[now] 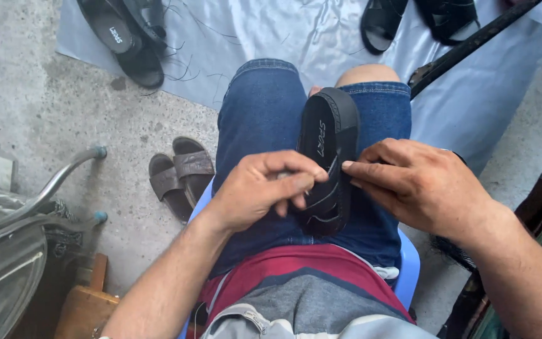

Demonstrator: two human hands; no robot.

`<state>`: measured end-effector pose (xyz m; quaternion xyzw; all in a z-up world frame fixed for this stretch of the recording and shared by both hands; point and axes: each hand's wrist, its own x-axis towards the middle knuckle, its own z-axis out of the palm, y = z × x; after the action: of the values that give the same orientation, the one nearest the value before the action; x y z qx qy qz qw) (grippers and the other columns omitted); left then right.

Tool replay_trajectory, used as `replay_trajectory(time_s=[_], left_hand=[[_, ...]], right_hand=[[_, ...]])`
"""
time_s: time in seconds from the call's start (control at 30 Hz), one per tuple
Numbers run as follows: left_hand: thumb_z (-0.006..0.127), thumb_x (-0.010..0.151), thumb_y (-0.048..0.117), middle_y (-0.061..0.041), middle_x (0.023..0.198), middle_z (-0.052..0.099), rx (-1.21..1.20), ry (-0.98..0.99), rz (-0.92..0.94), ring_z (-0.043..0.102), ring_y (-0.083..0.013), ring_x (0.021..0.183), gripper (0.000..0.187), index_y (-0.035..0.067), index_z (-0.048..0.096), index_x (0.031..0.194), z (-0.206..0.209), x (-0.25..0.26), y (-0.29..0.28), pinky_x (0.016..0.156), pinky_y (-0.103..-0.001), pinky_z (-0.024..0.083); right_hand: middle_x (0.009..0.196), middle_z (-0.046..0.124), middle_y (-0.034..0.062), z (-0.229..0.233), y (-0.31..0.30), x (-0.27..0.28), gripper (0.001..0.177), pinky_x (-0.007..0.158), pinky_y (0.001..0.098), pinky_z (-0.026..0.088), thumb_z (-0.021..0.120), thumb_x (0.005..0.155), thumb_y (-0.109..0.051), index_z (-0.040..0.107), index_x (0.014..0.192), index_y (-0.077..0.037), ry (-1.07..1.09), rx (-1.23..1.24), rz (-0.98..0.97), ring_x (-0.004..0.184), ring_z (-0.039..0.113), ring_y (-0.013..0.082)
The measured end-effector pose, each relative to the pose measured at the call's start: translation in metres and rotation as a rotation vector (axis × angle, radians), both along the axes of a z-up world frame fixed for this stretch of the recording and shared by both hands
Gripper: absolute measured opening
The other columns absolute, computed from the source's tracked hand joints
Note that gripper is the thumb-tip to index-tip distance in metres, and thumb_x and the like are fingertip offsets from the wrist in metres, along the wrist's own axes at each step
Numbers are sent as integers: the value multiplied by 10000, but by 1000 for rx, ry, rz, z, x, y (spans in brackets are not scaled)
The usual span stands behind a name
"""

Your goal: Hand-stitching the sole of a sandal to the upper part using a needle and thread.

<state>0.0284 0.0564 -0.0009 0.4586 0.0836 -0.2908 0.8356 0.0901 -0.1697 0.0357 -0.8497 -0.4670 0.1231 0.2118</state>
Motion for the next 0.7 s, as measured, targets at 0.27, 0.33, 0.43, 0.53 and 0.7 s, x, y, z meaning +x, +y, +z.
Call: replay_trajectory(time_s=[0.27,0.33,0.43,0.53,0.7], left_hand=[[507,808,216,26,841,666,922,-437,-267,656,-261,785,268,178,397,1049,2,13,-14,691,-409,459],[488,807,123,7,832,582,840,-573,-280,618,-228,762,306,164,381,1091,5,14,-10,655,-380,465],[442,818,37,-29,816,451,830,-718,-390,558,-242,661,477,229,343,1243,15,16,-7,575,-391,484],[427,851,55,-23,795,412,876,-683,-435,533,-225,634,535,316,391,1317,13,15,-4,583,-366,477],[420,823,13,-3,1035,530,775,-673,-339,576,-151,940,470,237,535,1220,24,15,-4,779,-270,459]], right_hand=[[853,571,17,-4,5,-9,201,485,317,452,623,851,-185,635,1044,-131,-50,25,-117,649,563,186],[864,567,12,-8,1,-13,223,463,320,441,615,857,-190,623,1077,-157,-86,-8,-115,640,561,187],[895,544,3,-10,-6,-15,307,406,323,429,601,827,-204,588,1133,-202,-114,-106,-104,623,561,184],[925,518,-44,13,-10,-4,463,394,332,498,580,773,-288,489,1221,-358,33,-389,-114,599,581,165],[931,526,-75,28,-40,4,524,401,338,522,553,771,-347,465,1277,-452,-42,-528,-212,617,588,135]])
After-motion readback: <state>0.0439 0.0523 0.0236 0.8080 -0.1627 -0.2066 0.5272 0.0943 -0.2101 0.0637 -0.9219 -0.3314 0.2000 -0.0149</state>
